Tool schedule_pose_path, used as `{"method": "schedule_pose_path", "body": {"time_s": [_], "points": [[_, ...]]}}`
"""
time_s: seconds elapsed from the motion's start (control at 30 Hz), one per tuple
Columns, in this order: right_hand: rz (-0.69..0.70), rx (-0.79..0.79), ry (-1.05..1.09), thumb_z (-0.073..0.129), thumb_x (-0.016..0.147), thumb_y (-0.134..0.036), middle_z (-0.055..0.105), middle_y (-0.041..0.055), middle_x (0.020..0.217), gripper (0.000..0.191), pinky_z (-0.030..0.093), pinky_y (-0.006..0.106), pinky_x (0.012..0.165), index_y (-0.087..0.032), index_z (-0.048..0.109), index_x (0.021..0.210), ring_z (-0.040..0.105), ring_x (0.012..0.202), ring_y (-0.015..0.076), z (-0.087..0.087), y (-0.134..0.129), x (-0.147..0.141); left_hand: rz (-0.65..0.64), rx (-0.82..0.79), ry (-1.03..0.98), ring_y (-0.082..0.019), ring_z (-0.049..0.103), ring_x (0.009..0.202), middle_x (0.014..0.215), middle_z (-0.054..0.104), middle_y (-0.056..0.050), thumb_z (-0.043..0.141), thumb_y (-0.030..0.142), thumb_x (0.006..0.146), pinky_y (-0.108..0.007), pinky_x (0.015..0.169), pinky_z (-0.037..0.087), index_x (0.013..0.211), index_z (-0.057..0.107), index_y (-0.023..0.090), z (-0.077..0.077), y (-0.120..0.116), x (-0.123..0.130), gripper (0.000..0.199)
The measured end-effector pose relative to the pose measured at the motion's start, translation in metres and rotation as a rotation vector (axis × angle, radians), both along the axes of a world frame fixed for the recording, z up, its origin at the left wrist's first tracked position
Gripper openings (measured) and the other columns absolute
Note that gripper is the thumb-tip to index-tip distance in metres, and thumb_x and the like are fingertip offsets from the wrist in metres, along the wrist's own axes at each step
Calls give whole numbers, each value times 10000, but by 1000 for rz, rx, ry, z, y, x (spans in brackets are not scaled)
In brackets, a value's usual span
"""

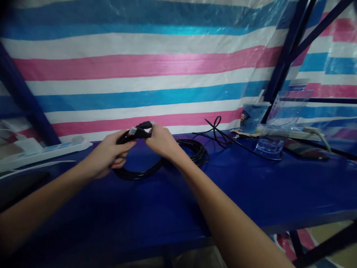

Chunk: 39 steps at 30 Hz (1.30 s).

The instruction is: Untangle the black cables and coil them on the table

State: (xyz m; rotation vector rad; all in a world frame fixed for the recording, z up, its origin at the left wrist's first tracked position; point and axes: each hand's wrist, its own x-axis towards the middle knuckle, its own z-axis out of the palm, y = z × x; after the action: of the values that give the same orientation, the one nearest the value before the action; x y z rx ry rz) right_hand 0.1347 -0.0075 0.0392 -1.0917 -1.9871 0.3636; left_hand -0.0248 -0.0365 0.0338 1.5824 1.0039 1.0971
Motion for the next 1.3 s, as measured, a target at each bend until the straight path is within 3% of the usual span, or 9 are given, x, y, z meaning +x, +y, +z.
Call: {"method": "schedule_pose_path", "body": {"time_s": [0.13, 0.3, 0.4, 0.53, 0.6, 0.7, 0.9, 1.03, 1.3], "points": [[-163, -110, 237, 623, 681, -279, 584, 36, 695, 255, 363, 248, 498, -159, 491, 863, 542, 580, 146, 1, 0, 14, 12, -15, -201, -14, 150, 319, 465, 252, 108, 552, 246, 831, -139, 306, 148, 774, 392, 204, 0, -3, 14, 175], [130, -263, 451, 525, 818, -286, 441, -56, 497, 155, 427, 241, 465, -159, 513, 907, 473, 403, 92, 6, -25, 34, -124, -1, -322, -15, 110, 308, 451, 191, 109, 480, 245, 867, -150, 309, 154, 731, 378, 194, 14, -10, 21, 178], [-29, -208, 297, 448, 866, -256, 396, -64, 426, 167, 396, 237, 391, -147, 546, 946, 444, 336, 105, 15, -41, 48, -67, 67, -96, -25, 220, 280, 451, 249, 107, 504, 311, 854, -168, 335, 256, 839, 452, 192, 17, -6, 33, 131], [-327, -218, -49, 400, 869, -215, 525, 21, 501, 193, 371, 222, 388, -119, 562, 910, 540, 418, 135, 30, -35, 77, 187, 412, 486, -114, 543, 460, 613, 547, -7, 482, 336, 850, -223, 477, 397, 1026, 512, 161, 26, 19, 62, 249], [-414, -326, -177, 374, 862, -180, 571, 59, 584, 202, 394, 218, 417, -102, 555, 906, 554, 466, 128, 36, -21, 93, 206, 383, 751, -149, 582, 545, 712, 608, -79, 423, 308, 865, -245, 512, 410, 1080, 528, 114, 35, 39, 80, 308], [-495, -508, -331, 414, 802, -99, 569, 73, 607, 190, 430, 234, 467, -68, 567, 911, 548, 488, 130, 39, 8, 109, 70, 168, 952, -188, 582, 508, 637, 610, -123, 448, 231, 823, -287, 510, 436, 990, 602, 27, 44, 72, 106, 306], [-488, -717, -589, 563, 734, -150, 566, 73, 537, 185, 466, 323, 496, -59, 616, 886, 562, 471, 190, 14, 50, 115, 9, -80, 1132, -225, 553, 440, 399, 520, -68, 598, 219, 696, -328, 476, 447, 791, 674, 79, 21, 116, 127, 185], [-476, -739, -679, 634, 714, -271, 578, 52, 574, 212, 471, 325, 525, -116, 638, 858, 562, 492, 174, 2, 54, 117, 8, -41, 1142, -215, 488, 379, 361, 469, -70, 674, 386, 634, -302, 397, 377, 525, 611, 151, 3, 121, 119, 267], [-400, -678, -693, 597, 740, -514, 638, 143, 822, 569, 475, 376, 523, -82, 583, 1110, 583, 511, 203, 4, 55, 123, -61, 135, 1056, -151, 399, 359, 383, 467, -68, 644, 627, 587, -260, 396, 268, 383, 506, 187, 6, 123, 99, 505]]}}
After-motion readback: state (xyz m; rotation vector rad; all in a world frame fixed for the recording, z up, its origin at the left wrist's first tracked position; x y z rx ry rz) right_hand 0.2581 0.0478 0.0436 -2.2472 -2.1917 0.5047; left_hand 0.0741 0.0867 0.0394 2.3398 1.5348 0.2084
